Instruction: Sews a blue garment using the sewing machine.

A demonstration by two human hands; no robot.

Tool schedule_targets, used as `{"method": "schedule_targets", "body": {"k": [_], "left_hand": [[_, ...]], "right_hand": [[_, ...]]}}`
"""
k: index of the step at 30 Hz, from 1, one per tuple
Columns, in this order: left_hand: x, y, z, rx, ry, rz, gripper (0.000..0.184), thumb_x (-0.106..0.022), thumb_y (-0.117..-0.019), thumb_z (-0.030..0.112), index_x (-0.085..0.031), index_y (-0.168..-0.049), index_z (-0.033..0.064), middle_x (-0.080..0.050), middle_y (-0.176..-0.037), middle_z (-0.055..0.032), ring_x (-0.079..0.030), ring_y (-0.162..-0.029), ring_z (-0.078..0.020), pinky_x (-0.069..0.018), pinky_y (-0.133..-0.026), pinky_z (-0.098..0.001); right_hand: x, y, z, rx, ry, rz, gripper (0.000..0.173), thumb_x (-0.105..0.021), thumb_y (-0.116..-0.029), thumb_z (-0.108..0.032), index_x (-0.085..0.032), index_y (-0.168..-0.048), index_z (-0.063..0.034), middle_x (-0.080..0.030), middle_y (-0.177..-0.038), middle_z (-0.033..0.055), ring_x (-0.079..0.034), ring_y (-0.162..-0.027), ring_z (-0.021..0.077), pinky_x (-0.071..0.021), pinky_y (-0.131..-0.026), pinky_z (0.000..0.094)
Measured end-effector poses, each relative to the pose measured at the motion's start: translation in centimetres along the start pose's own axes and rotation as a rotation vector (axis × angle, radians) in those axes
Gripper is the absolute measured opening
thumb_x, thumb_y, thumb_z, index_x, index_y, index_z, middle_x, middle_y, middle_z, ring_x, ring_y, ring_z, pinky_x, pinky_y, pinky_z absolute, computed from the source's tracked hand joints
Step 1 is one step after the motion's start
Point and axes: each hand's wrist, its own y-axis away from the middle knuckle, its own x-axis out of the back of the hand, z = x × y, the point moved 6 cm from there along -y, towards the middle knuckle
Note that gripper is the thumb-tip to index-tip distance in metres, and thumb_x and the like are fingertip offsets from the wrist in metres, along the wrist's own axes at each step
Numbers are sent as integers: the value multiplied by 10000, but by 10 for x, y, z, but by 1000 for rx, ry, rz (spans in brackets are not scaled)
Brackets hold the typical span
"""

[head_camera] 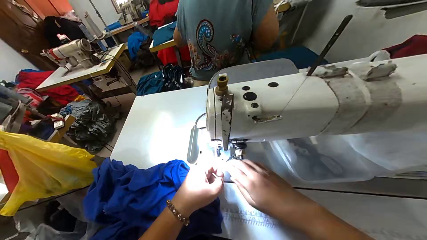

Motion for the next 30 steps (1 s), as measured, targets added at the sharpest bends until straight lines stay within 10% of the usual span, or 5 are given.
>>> {"method": "schedule_targets", "body": {"k": [9, 19, 23, 27, 30], "left_hand": [[43, -10, 3, 82, -567, 165, 154, -663, -954, 218, -688, -915, 71, -630, -731, -50, -613, -659, -139, -520, -631, -336], [95, -92, 13, 255, -957, 294, 294, -567, -1029, 103, -644, -1241, -86, -598, -1316, -306, -548, -1290, -463, -465, -1040, -572], [112, -87, 13, 313, -1084, 449, 263, -543, -1014, 47, -658, -1230, -49, -574, -1331, -259, -505, -1293, -463, -431, -967, -618], [77, -46, 14, -124, -736, 459, 223, -645, -979, 100, -679, -1171, -7, -674, -1142, -190, -652, -1083, -325, -535, -924, -497], [30, -42, -14, -271, -731, 208, 372, -498, -1050, 304, -649, -1325, 103, -662, -1321, -81, -586, -1283, -196, -374, -1158, -471]], "right_hand": [[-39, -16, 21, -172, 40, -139, 492, -419, -997, -445, -714, -1319, -217, -678, -1203, 144, -638, -1103, 373, -480, -880, 611], [-42, -19, 22, -291, 46, -362, 577, -462, -1002, -511, -512, -1527, -277, -589, -1445, 141, -501, -1375, 366, -312, -1115, 649], [-37, -18, 23, -236, 22, -309, 530, -464, -1000, -484, -590, -1464, -262, -617, -1376, 158, -549, -1291, 376, -344, -1072, 650], [-37, -15, 24, -189, 17, -216, 537, -425, -995, -519, -684, -1362, -227, -666, -1301, 130, -585, -1248, 365, -362, -1059, 659], [-37, -14, 23, -167, 16, -178, 552, -410, -998, -533, -711, -1322, -203, -676, -1262, 153, -607, -1215, 391, -399, -1023, 672]]}}
